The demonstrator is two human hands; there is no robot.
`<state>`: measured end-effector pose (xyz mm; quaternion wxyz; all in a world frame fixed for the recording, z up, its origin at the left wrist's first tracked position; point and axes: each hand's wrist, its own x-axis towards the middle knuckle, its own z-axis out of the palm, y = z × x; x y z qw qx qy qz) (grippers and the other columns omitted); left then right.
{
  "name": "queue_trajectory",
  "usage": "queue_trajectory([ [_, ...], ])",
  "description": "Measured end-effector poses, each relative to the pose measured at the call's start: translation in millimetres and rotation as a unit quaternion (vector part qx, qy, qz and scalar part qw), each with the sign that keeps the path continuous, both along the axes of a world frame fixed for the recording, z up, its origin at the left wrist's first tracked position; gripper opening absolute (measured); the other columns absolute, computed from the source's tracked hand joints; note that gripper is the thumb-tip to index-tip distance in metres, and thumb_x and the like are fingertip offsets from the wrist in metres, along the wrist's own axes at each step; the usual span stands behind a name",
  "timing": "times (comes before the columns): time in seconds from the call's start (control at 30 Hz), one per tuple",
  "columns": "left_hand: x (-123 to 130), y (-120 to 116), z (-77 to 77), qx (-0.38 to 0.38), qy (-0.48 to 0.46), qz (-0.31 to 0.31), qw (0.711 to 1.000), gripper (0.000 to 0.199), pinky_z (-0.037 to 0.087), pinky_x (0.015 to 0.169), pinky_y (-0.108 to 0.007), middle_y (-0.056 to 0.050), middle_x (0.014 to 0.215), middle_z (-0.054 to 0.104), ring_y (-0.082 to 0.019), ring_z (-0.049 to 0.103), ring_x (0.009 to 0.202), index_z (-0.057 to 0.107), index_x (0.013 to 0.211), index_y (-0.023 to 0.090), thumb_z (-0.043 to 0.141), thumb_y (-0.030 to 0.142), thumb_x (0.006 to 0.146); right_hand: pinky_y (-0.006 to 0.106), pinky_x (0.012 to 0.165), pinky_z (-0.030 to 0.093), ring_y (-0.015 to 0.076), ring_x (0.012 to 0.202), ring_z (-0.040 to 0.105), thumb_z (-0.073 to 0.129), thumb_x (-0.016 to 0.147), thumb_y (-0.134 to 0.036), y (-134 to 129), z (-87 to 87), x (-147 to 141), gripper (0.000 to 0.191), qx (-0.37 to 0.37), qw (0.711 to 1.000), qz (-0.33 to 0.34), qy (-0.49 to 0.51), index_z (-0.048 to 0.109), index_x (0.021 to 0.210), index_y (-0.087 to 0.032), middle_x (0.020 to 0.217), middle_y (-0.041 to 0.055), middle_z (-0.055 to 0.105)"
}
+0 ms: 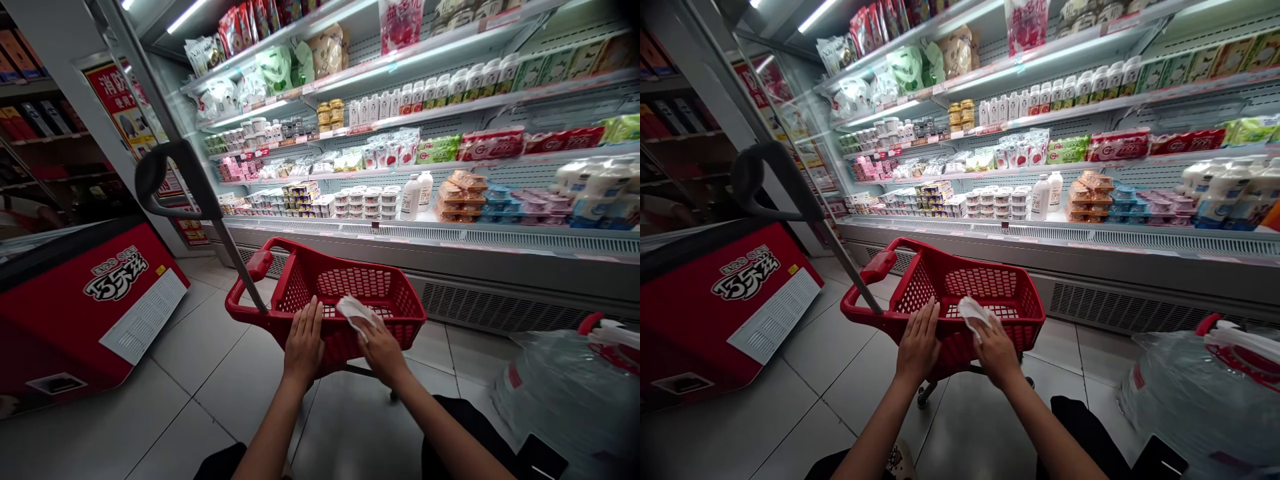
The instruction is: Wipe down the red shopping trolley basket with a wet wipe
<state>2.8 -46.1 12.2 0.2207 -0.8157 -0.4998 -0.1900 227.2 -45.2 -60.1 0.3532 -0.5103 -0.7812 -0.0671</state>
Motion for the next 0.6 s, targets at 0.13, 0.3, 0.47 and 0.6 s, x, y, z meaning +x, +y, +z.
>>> queue_trajectory([
  [0.13,5,-3,-3.9,0.015,0.017,0.010,1.000,0.097,0.023,0.129,-0.044,-0.009,0.171,0.021,-0.026,0.032,0.154,0.001,0.166,0.015,0.051,0.010,0.084,0.054,0.119,0.042,0.0326,0.145,0.045,0.031,0.107,-0.035,-4,-22.3,76,0.050,-0.038,0.994,-0.102,0.018,0.055,0.149,-0.022,0.146,0.0055,0.061],
  [0.3,19,-5,-8.0,0.044,0.014,0.013,0.999,0.095,0.025,0.129,-0.043,-0.008,0.170,0.024,-0.025,0.032,0.154,0.007,0.166,0.015,0.052,0.011,0.083,0.057,0.123,0.034,0.0303,0.146,0.044,0.026,0.108,-0.036,0,-8.7,73,0.053,-0.053,0.987,-0.135,0.073,0.054,0.150,-0.020,0.146,0.0076,0.061],
  [0.47,31,-5,-12.0,0.063,0.010,0.004,0.998,0.086,0.028,0.127,-0.042,-0.011,0.170,0.026,-0.024,0.031,0.155,0.008,0.166,0.010,0.048,0.013,0.089,0.055,0.126,0.031,0.0261,0.147,0.043,0.029,0.107,-0.027,-5,28.1,-30,0.051,-0.045,0.996,0.047,0.058,0.048,0.154,-0.020,0.152,0.0062,0.057],
  [0.6,29,-8,-5.9,0.066,0.015,-0.013,0.998,0.080,0.028,0.126,-0.039,-0.013,0.169,0.029,-0.021,0.029,0.156,0.009,0.165,0.007,0.044,0.014,0.094,0.052,0.125,0.034,0.0243,0.150,0.040,0.033,0.106,-0.026,-10,34.8,-58,0.054,-0.025,0.993,0.095,0.068,0.036,0.160,-0.020,0.158,0.0073,0.050],
])
